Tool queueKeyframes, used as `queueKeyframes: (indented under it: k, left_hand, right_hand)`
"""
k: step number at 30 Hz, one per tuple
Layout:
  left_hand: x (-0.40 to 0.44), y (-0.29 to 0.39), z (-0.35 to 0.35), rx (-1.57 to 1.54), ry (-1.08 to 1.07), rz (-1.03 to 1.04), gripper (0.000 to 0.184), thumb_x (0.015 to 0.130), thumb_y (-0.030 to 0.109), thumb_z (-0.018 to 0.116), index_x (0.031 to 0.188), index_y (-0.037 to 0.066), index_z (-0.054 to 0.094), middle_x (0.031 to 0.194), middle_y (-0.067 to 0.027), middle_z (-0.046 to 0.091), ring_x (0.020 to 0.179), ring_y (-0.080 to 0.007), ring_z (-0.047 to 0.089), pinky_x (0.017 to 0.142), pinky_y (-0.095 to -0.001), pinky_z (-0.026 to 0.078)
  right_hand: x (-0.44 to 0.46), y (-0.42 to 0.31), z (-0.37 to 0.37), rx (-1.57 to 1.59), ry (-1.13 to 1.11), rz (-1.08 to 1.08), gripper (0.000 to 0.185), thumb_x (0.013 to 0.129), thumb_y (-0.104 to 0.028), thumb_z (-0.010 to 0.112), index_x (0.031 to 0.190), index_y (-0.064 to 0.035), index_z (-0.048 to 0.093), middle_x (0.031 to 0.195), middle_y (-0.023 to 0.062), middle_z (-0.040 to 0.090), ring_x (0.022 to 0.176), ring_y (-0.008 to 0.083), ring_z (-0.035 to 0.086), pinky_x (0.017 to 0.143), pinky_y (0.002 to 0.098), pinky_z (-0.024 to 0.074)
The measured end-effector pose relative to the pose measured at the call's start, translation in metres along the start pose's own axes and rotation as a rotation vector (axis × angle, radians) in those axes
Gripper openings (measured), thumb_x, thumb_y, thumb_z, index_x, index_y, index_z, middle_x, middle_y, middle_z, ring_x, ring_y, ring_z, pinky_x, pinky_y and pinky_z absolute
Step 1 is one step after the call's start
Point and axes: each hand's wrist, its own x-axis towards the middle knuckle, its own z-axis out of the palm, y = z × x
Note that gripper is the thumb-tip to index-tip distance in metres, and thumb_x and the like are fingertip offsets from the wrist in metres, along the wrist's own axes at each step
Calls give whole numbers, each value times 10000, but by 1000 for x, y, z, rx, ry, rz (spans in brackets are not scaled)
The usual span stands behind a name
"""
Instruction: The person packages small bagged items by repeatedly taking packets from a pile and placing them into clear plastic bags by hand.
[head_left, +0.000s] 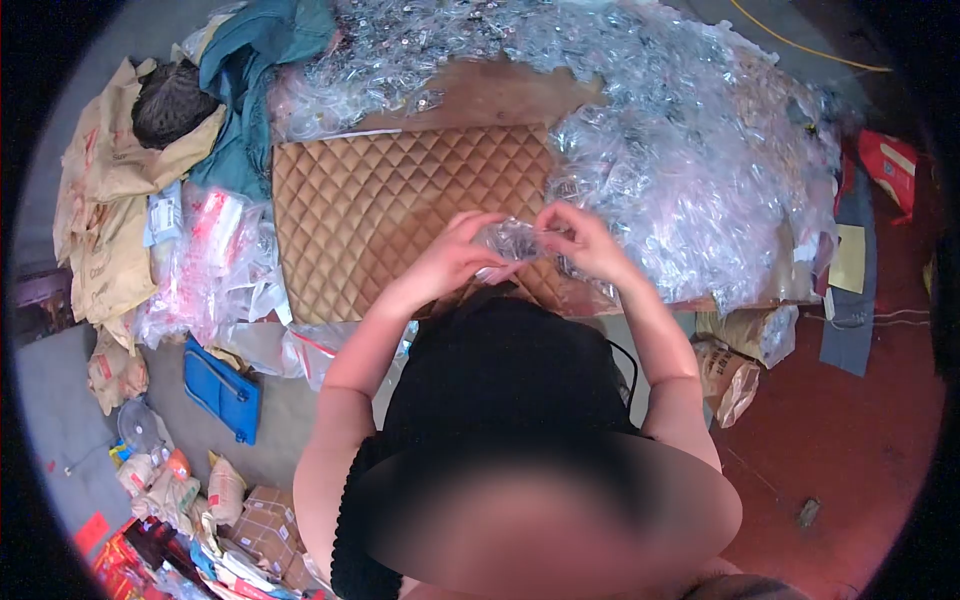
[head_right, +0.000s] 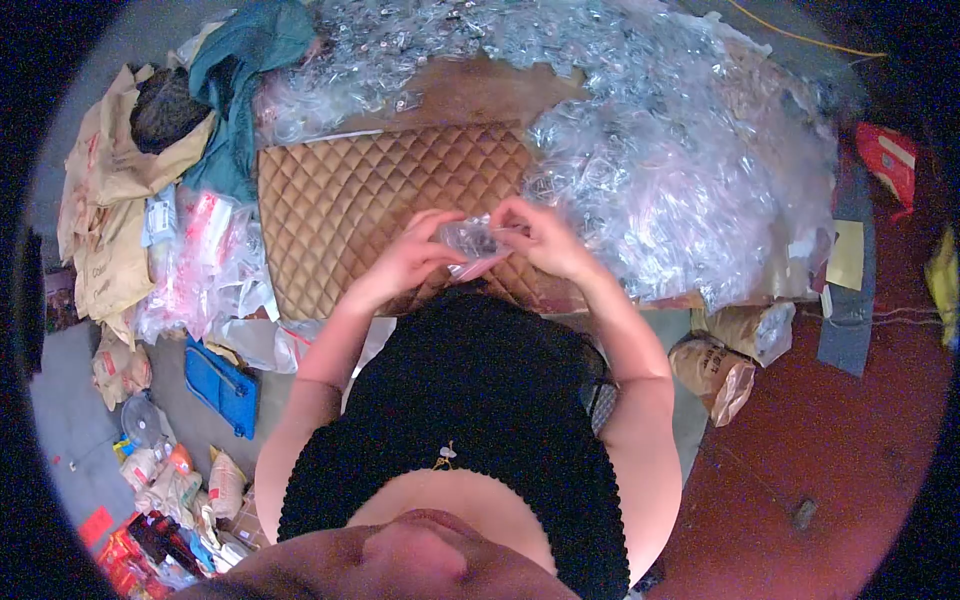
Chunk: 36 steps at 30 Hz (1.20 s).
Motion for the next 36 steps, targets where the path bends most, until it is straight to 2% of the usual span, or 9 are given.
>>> queueKeyframes:
  k: [6,11,18,20,23,28,30,33,36]
  left_hand:
    - [19,14,12,28,-153,136,183,775,110,697,948,154,737,1312,-140,525,1254,-360,442,1051,-457,363]
    - [33,17,11,24,-147,136,210,725,106,730,935,123,720,1306,-120,529,1239,-347,447,1035,-439,383]
    - [65,-9,30,-250,-57,-18,231,773,72,691,1003,85,693,1246,-129,549,1218,-318,481,1021,-398,404]
    - [74,-6,38,25,371,-128,306,811,61,659,1115,73,639,1172,-144,568,1151,-318,531,993,-377,424]
    - [9,-98,80,289,-140,-197,382,859,138,630,1228,70,558,1142,-176,532,1008,-360,565,841,-432,489]
    - [-49,-119,113,478,-273,-157,438,828,119,603,1258,71,538,1069,-182,549,918,-384,579,792,-473,491]
    - [-52,-128,116,331,-444,-504,439,835,107,571,1271,84,533,1093,-180,563,994,-374,582,796,-465,497]
    - [-61,-134,113,306,-319,-338,334,846,151,564,1173,102,612,1032,-168,618,952,-340,621,767,-454,513]
    - [-55,-120,100,280,-287,-494,217,821,199,623,1009,105,678,879,-154,660,834,-320,654,725,-431,521]
  right_hand:
    - [-5,-33,4,-592,-309,71,150,882,-169,576,999,-84,613,907,148,653,861,342,640,751,426,507]
    - [-22,-32,-5,-800,-97,-483,180,821,-211,613,959,-99,637,982,85,654,970,293,614,764,429,496]
    - [-7,20,-42,-808,-127,-205,188,851,-244,606,883,-76,684,833,97,666,825,313,646,733,405,508]
    - [-4,20,-76,-683,162,30,213,901,-217,597,903,-27,692,825,78,691,804,269,666,715,385,511]
    - [-2,16,-143,-172,532,50,273,967,-263,551,924,-43,706,850,35,711,805,139,649,715,319,499]
    - [-24,-2,-274,-114,1177,-67,252,934,-255,593,1068,-53,664,987,50,712,853,110,654,722,290,502]
    - [-26,21,-317,-28,1307,-147,253,944,-237,578,1100,-49,644,1006,68,708,859,137,660,705,289,511]
    - [-36,107,-380,-5,1497,-127,371,908,-269,612,1208,-53,574,1040,93,683,873,178,662,675,302,538]
    - [-84,297,-462,-460,1247,488,431,858,-286,675,1188,-24,586,976,124,671,881,217,653,685,378,564]
